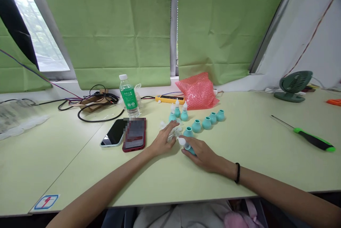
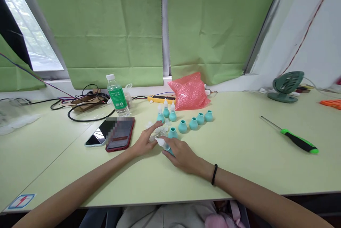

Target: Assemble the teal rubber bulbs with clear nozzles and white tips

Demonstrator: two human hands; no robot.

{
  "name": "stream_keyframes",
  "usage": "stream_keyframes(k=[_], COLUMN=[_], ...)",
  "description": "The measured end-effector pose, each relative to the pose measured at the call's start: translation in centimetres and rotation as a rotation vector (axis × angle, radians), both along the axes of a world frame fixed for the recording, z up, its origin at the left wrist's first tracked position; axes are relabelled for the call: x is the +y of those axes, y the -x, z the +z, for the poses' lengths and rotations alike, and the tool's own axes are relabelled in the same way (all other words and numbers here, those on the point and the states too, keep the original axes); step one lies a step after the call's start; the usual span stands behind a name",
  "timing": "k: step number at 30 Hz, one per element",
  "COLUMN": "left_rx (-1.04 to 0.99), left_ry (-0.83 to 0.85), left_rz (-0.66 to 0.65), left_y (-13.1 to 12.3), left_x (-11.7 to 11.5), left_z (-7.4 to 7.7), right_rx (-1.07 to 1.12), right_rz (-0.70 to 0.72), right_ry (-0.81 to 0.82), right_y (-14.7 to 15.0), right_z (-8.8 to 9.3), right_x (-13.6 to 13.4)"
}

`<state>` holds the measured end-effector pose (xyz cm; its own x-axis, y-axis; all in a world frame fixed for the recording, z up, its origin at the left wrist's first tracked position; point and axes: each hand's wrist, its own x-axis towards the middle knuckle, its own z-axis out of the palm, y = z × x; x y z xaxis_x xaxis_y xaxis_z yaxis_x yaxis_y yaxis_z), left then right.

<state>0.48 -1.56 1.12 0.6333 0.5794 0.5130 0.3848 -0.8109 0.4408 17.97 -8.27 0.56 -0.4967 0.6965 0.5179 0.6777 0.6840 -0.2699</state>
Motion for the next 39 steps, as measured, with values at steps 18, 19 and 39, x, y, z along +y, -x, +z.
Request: stream_keyframes(k=[18, 19, 39], left_rx=[-0.069, -0.111, -0.214], left_ry=[0.551, 0.662, 0.307], left_rz=[-0.122, -0.144, 0.192], left_y=[-1.1, -1.2, 0.1], left_x=[-2.9, -2.9, 1.3], left_z=[2.0, 1.9, 0.2], right_rx=[-0.054, -0.05, 0.487], right_rz=[-0.005, 0.004, 0.046], right_ry=[0.064, 0.067, 0.454], right_y=[0.0, 0.0, 0.3], right_z=[0.3, 0.3, 1.3], right_x=[-0.3, -0.3, -0.2])
